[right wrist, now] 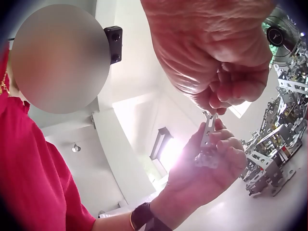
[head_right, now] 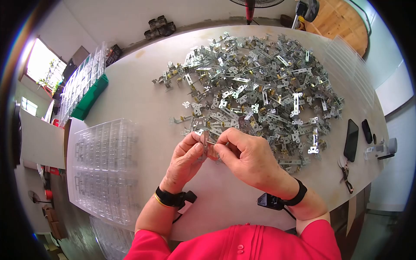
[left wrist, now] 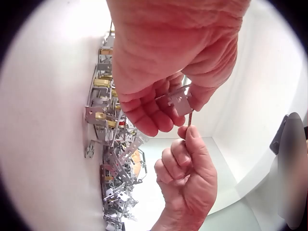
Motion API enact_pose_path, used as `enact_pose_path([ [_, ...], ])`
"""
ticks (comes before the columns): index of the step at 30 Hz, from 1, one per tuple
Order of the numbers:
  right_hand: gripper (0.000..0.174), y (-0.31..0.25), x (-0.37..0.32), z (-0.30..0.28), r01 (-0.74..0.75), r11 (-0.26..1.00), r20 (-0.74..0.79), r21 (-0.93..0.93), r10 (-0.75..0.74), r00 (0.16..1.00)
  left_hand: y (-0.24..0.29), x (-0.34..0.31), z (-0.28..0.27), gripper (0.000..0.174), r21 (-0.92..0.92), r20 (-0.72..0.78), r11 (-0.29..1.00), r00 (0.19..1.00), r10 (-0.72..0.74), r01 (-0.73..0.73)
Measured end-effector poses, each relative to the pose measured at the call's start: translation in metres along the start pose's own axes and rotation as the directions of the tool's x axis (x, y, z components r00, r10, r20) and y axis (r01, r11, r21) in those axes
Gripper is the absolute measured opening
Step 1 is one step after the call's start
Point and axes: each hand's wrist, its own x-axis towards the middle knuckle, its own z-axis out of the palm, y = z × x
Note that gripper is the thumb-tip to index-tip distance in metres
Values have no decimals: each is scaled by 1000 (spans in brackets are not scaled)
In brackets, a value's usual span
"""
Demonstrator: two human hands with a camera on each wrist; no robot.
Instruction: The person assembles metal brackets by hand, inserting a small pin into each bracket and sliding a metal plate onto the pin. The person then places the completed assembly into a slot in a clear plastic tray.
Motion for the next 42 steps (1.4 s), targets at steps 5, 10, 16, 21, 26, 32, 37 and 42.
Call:
enact_pose_path([
  [5, 5, 1, 0, 4, 55, 998, -53, -43, -57, 997, 0, 0, 0, 19, 72, -11, 996, 999, -49, 50],
  [10, 8, 6, -3, 7, 111, 981, 54, -161, -103, 993, 0, 0, 0, 18, 76, -35, 996, 998, -54, 56],
  [16, 8, 0, -1, 1, 65, 990, 57, -125, -59, 997, 1, 1, 0, 18, 70, -26, 995, 997, -71, 73],
  [21, 7, 0, -1, 0, 69, 991, 71, -116, -61, 996, 0, 2, -2, 19, 57, -43, 996, 997, -62, 64],
  [26, 7, -7, -1, -6, 62, 985, 50, -163, -54, 997, -3, 3, -13, 22, 21, -30, 999, 999, -30, 31],
  [32, 12, -7, 2, -15, -17, 997, 179, -76, 30, 983, 2, 4, -9, 22, -21, -58, 1000, 998, 5, -7],
  [37, 19, 16, 4, -12, 141, 988, 674, -60, -65, 736, 1, 4, -9, 21, -19, -69, 1000, 998, 5, -6],
  [42, 19, 39, -8, 7, 83, 996, 833, -15, -33, 552, -2, 6, -6, 18, 23, -72, 998, 996, 51, -50],
])
